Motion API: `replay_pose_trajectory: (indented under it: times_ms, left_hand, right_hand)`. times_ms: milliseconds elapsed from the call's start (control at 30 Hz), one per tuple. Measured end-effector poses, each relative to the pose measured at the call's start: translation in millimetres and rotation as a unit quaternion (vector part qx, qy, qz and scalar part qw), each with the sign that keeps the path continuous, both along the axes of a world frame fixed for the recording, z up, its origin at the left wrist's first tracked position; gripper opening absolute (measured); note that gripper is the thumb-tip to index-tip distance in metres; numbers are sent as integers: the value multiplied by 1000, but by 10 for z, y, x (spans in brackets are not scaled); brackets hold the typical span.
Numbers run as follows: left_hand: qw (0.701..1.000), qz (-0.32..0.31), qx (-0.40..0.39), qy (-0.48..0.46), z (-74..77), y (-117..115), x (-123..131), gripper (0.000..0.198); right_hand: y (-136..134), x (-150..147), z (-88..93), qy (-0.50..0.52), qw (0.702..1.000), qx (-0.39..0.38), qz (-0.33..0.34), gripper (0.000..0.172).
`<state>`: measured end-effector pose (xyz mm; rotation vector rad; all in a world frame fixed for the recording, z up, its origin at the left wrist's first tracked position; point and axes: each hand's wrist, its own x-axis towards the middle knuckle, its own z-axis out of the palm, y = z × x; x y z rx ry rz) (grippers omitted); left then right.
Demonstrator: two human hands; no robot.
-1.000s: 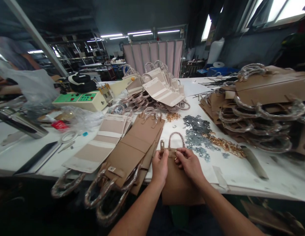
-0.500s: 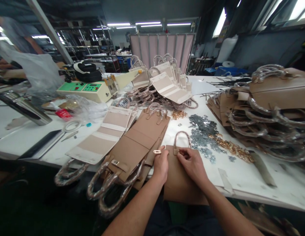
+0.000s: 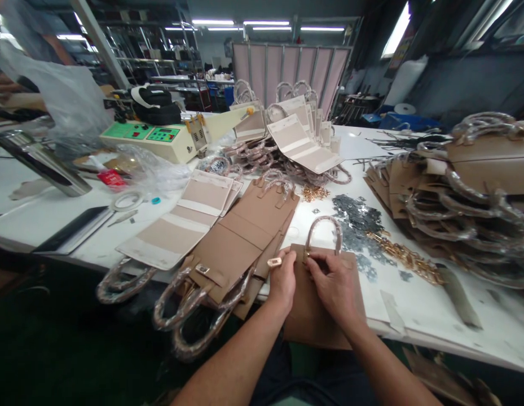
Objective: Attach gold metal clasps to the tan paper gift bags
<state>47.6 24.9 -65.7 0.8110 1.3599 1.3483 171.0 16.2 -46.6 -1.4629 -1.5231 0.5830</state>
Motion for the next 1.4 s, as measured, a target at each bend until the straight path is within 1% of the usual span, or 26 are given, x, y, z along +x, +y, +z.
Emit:
replay_pose_trajectory:
  times_ms: [67,167,267,400,500,633,700,767,867,1000,1133,1267,1333,1400]
  left_hand:
    - [1000,-6,24,-4,-9,-2,0,29]
    - [999,-3,45,-28,-22,2,0,29]
    - [998,-1,47,-40,-15,2,-5,28]
    - [999,-1,37,-34,27,-8,-18,28]
    - [999,-3,31,-37,58,-15,-24,28]
    - [996,-12,38,-80,86,-25,-18,30]
    - [995,-15,42,-92,100,-30,-10,29]
    - [994,-16,43,-96,113,-32,-2,27]
    - [996,-12,43,-77,126,-27,8,25]
    - [999,9,35,-40,119,-12,17,25]
    - [999,21,32,-11,79,-4,29,24]
    - [998,9,55,-6,25,-4,38,24]
    - [997,3,76,-3,7,-6,38,25]
    - [996,4,88,9,-1,-9,32,25]
  right_hand:
    - [-10,-25,4,-5,1000,10,-4,31]
    - [-25,-51,17,-27,999,19,9,33]
    - [-39,-45,-2,-46,998,27,28,30]
    - [-44,-15,-34,-51,998,17,23,30]
    - [-24,-25,-11,-65,998,9,18,29]
    - [20,-63,42,-102,994,20,32,27]
    - [36,-68,55,-100,994,11,40,28]
    - [48,-60,59,-79,996,-16,38,27]
    - [65,-39,78,-58,996,-47,46,22]
    - [97,-24,153,-72,994,-54,67,14]
    - [127,-15,231,-86,991,-68,80,15]
    - [165,-23,246,-97,987,-85,95,17]
    - [180,-35,231,-85,988,-88,95,16]
    - [182,-36,206,-37,990,-100,89,15]
